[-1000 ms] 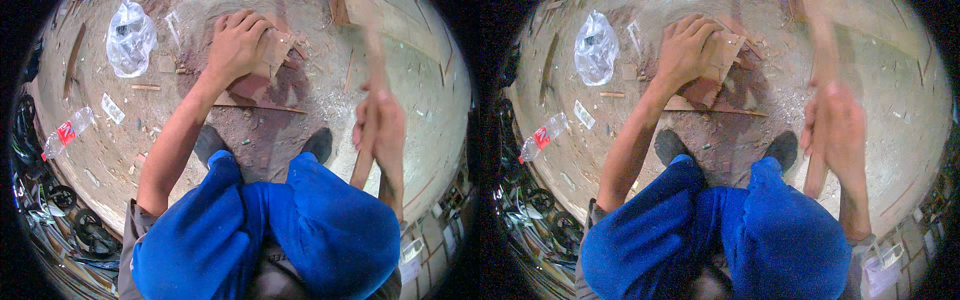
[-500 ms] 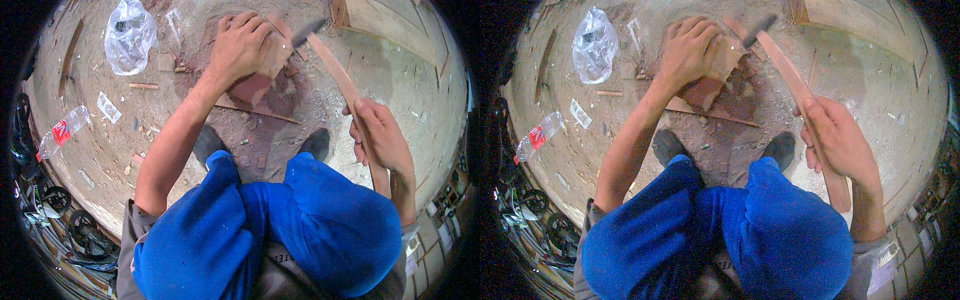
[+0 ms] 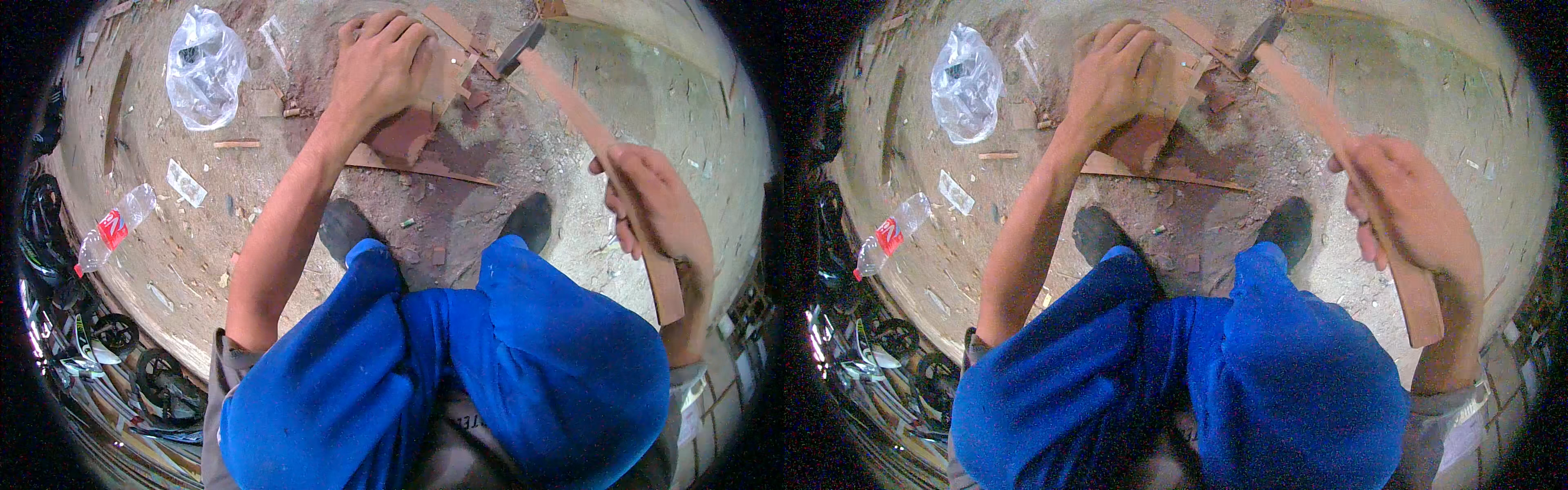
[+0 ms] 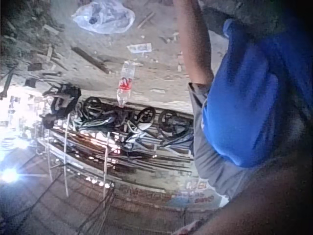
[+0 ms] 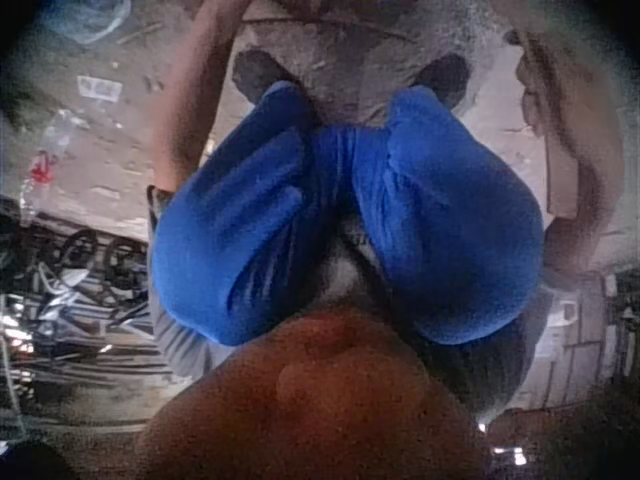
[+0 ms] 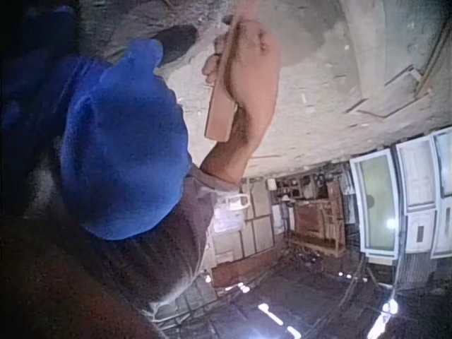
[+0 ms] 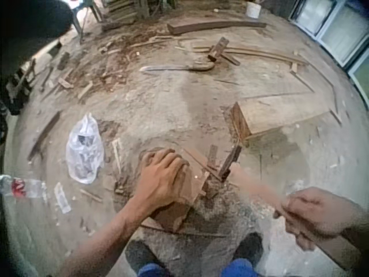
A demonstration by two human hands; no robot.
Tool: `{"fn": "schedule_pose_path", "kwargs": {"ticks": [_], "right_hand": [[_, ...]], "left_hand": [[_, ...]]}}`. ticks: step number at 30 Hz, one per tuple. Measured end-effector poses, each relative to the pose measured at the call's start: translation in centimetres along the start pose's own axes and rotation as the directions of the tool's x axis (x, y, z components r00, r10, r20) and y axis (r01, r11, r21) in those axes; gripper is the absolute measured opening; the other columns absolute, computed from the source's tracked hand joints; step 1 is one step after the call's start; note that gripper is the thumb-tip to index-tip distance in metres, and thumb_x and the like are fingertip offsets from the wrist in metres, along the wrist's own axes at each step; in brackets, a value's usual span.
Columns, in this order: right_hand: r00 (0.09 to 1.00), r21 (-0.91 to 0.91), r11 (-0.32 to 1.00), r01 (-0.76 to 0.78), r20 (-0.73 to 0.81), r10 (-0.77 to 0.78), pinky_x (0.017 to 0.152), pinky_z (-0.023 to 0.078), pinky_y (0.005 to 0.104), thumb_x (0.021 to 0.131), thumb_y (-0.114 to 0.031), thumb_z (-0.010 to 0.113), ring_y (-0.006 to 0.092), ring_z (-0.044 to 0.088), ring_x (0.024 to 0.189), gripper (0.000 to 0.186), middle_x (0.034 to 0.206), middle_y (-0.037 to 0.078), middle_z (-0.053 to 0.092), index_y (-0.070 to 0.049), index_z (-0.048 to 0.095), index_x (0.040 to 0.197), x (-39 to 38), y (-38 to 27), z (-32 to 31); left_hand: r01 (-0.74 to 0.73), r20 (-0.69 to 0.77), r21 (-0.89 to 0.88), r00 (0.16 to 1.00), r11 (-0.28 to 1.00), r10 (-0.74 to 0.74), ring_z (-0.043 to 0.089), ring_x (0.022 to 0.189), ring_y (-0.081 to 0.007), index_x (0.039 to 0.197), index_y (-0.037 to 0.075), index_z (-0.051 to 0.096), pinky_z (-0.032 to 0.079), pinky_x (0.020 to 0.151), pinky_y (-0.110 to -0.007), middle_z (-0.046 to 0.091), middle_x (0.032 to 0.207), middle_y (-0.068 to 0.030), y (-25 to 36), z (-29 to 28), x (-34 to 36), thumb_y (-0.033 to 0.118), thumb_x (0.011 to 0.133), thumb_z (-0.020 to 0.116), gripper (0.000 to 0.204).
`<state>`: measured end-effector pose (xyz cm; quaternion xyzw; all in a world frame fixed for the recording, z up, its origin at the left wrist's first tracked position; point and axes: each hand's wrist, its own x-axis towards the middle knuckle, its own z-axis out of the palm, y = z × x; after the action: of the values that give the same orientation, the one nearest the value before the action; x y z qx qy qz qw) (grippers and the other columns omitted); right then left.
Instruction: The person builds a small wooden box by hammering small nails into thin wooden boards to join them, then hammers a nail into a separate larger piece of wood.
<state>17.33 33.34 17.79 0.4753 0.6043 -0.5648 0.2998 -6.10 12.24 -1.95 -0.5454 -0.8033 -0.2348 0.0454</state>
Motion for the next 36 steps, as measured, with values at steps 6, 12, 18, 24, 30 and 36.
{"fn": "schedule_pose_path", "kwargs": {"ticks": [6, 12, 18, 24, 30, 36], "right_hand": [[0.934, 0.003, 0.963, 0.271, -0.241, -0.262, 0.036, 0.043, 0.0292, 0.108, -0.036, 0.044, 0.0149, 0.054, 0.042, 0.037, 0.069, 0.003, 0.053, -0.003, 0.062, 0.11, 0.2, 2.4, 1.1], [0.992, 0.0, 0.997, -0.074, 0.1, 0.074, 0.033, 0.042, 0.0317, 0.108, -0.039, 0.045, 0.0166, 0.054, 0.039, 0.04, 0.067, 0.005, 0.052, -0.002, 0.061, 0.11, 1.0, 1.8, 1.4], [0.966, 0.114, 0.969, 0.22, -0.165, -0.2, 0.034, 0.041, 0.0299, 0.109, -0.035, 0.041, 0.0157, 0.053, 0.04, 0.039, 0.069, 0.005, 0.052, -0.003, 0.062, 0.113, 0.5, 1.6, 2.5], [0.953, -0.098, 0.979, -0.179, 0.23, 0.197, 0.032, 0.038, 0.0258, 0.107, -0.035, 0.048, 0.0115, 0.048, 0.036, 0.036, 0.065, 0.002, 0.051, -0.002, 0.061, 0.109, 0.3, 1.3, 2.5], [0.932, 0.097, 0.967, 0.236, -0.305, -0.197, 0.031, 0.034, 0.0241, 0.107, -0.047, 0.044, 0.0096, 0.043, 0.036, 0.047, 0.064, 0.0, 0.047, -0.002, 0.06, 0.114, 0.9, 0.4, 3.8], [0.998, -0.06, 0.996, -0.06, 0.019, 0.061, 0.032, 0.036, 0.0252, 0.109, -0.039, 0.044, 0.011, 0.044, 0.036, 0.038, 0.065, 0.0, 0.047, -0.004, 0.058, 0.116, 1.7, 3.4, 3.2]], "left_hand": [[0.005, 0.008, -0.082, 1.0, 0.997, -0.004, 0.06, 0.118, -0.0316, 0.11, 0.011, 0.07, 0.047, 0.099, -0.047, 0.069, 0.115, -0.0072, 1.6, 1.2, 1.5, 0.024, 0.096, 0.06, 0.021], [0.027, 0.036, -0.14, 0.999, 0.99, -0.022, 0.061, 0.113, -0.035, 0.109, 0.009, 0.069, 0.049, 0.096, -0.049, 0.069, 0.112, -0.0113, 0.4, 0.0, 0.4, 0.022, 0.096, 0.059, 0.021], [0.085, 0.12, -0.057, 0.99, 0.995, -0.077, 0.056, 0.123, -0.0313, 0.114, 0.006, 0.068, 0.034, 0.103, -0.049, 0.066, 0.119, -0.0132, 1.1, -1.0, 1.1, 0.024, 0.099, 0.058, 0.025], [0.003, -0.063, -0.022, 0.998, 1.0, -0.004, 0.059, 0.108, -0.0288, 0.102, 0.006, 0.066, 0.034, 0.097, -0.045, 0.064, 0.099, -0.0106, 1.1, -0.7, 1.0, 0.019, 0.098, 0.059, 0.016], [0.06, -0.007, 0.004, 0.998, 0.998, -0.06, 0.059, 0.108, -0.0293, 0.102, 0.006, 0.068, 0.033, 0.097, -0.046, 0.065, 0.1, -0.0107, 0.5, -1.7, 0.3, 0.02, 0.099, 0.058, 0.017], [0.049, -0.018, -0.032, 0.999, 0.998, -0.049, 0.059, 0.11, -0.0292, 0.102, 0.006, 0.067, 0.034, 0.097, -0.045, 0.066, 0.101, -0.0104, 1.0, -1.1, 1.0, 0.019, 0.099, 0.057, 0.017]]}}
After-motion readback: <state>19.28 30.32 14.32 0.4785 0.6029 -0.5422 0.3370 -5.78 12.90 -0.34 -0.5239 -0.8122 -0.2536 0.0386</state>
